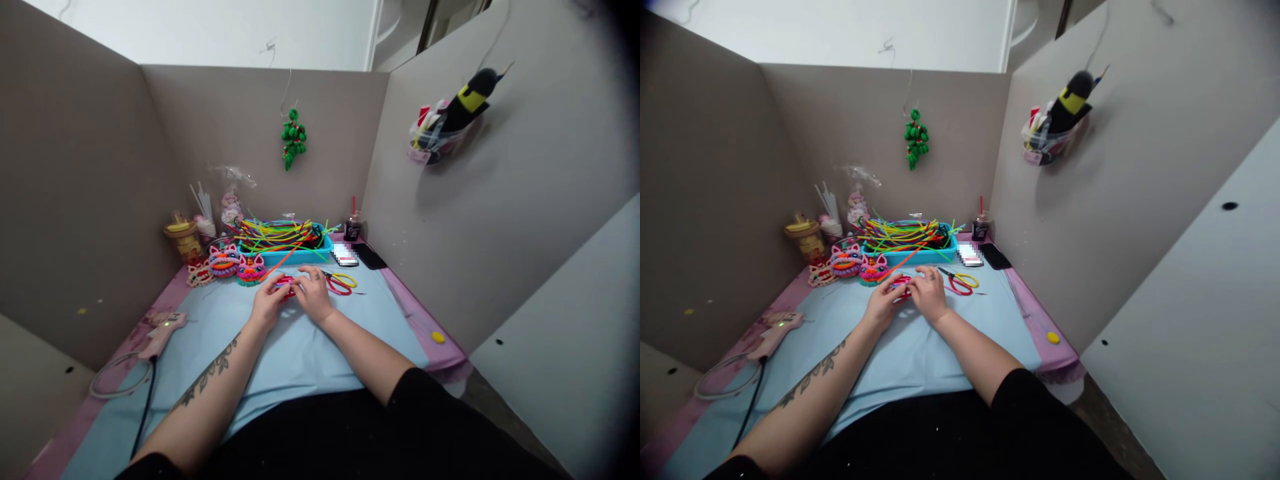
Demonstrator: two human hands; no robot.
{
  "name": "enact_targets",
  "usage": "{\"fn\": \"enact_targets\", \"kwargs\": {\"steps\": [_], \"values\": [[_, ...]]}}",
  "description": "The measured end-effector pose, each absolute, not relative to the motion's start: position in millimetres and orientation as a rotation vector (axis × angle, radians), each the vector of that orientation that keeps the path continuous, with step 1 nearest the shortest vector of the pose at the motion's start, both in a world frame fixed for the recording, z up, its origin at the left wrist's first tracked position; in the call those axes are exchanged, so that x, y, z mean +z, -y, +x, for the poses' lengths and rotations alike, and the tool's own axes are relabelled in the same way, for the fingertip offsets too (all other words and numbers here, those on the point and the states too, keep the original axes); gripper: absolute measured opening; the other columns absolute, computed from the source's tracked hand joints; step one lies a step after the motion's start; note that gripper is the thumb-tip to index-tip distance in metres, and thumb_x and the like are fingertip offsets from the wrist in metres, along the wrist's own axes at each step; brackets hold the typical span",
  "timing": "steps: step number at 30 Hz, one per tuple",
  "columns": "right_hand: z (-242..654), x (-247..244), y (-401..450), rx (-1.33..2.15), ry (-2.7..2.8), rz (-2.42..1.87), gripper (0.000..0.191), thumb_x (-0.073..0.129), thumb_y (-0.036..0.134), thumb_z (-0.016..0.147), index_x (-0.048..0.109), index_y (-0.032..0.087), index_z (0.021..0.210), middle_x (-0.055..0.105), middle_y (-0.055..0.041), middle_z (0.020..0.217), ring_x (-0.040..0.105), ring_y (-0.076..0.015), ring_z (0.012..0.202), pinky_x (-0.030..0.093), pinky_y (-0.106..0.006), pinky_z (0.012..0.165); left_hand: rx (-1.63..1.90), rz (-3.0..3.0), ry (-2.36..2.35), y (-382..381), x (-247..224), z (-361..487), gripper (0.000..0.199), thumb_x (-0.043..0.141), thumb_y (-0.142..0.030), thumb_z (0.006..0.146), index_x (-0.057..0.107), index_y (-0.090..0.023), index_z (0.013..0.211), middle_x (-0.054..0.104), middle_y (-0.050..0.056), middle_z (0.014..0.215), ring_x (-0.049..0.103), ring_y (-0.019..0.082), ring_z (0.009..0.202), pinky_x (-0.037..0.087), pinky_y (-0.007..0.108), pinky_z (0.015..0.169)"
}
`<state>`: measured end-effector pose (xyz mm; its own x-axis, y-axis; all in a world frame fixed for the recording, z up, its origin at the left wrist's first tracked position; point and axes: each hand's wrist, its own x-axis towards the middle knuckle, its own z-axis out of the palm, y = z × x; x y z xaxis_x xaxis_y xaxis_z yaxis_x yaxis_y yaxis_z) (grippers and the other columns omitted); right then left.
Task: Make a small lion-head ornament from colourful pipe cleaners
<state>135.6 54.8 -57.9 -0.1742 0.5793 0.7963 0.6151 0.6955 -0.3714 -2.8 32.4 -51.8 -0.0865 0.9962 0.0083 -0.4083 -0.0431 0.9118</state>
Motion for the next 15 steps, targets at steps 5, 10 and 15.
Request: {"fn": "enact_targets", "kwargs": {"steps": [5, 10, 15], "values": [[136.3, -58.7, -58.4, 0.093, 1.834, -0.894, 0.009, 0.056, 0.023, 0.082, 0.065, 0.020, 0.082, 0.054, -0.0101, 0.107, 0.046, -0.0237, 0.106, 0.038, -0.042, 0.095, 1.509, 0.867, -0.935, -32.9, -49.5, -2.3, 0.056, 0.084, -0.030, 0.050, 0.063, -0.013, 0.099, 0.069, 0.007, 0.084, 0.064, 0.015, 0.069, 0.049, 0.028, 0.070], [146.7, -50.8, -60.8, 0.278, 1.621, -0.874, 0.013, 0.055, 0.025, 0.082, 0.064, 0.020, 0.090, 0.053, -0.0085, 0.102, 0.052, -0.0214, 0.102, 0.042, -0.038, 0.091, 1.552, 0.812, -0.910, -35.6, -45.2, -10.5, 0.055, 0.083, -0.028, 0.052, 0.062, -0.015, 0.101, 0.069, 0.005, 0.084, 0.064, 0.014, 0.071, 0.049, 0.028, 0.072], [159.4, -46.4, -61.2, 0.301, 1.587, -0.867, 0.011, 0.055, 0.022, 0.081, 0.065, 0.021, 0.086, 0.053, -0.0062, 0.097, 0.054, -0.0194, 0.096, 0.044, -0.035, 0.088, 1.562, 0.878, -0.792, -37.5, -42.8, -19.1, 0.050, 0.082, -0.026, 0.055, 0.062, -0.015, 0.099, 0.070, 0.005, 0.086, 0.066, 0.016, 0.079, 0.049, 0.031, 0.077]]}}
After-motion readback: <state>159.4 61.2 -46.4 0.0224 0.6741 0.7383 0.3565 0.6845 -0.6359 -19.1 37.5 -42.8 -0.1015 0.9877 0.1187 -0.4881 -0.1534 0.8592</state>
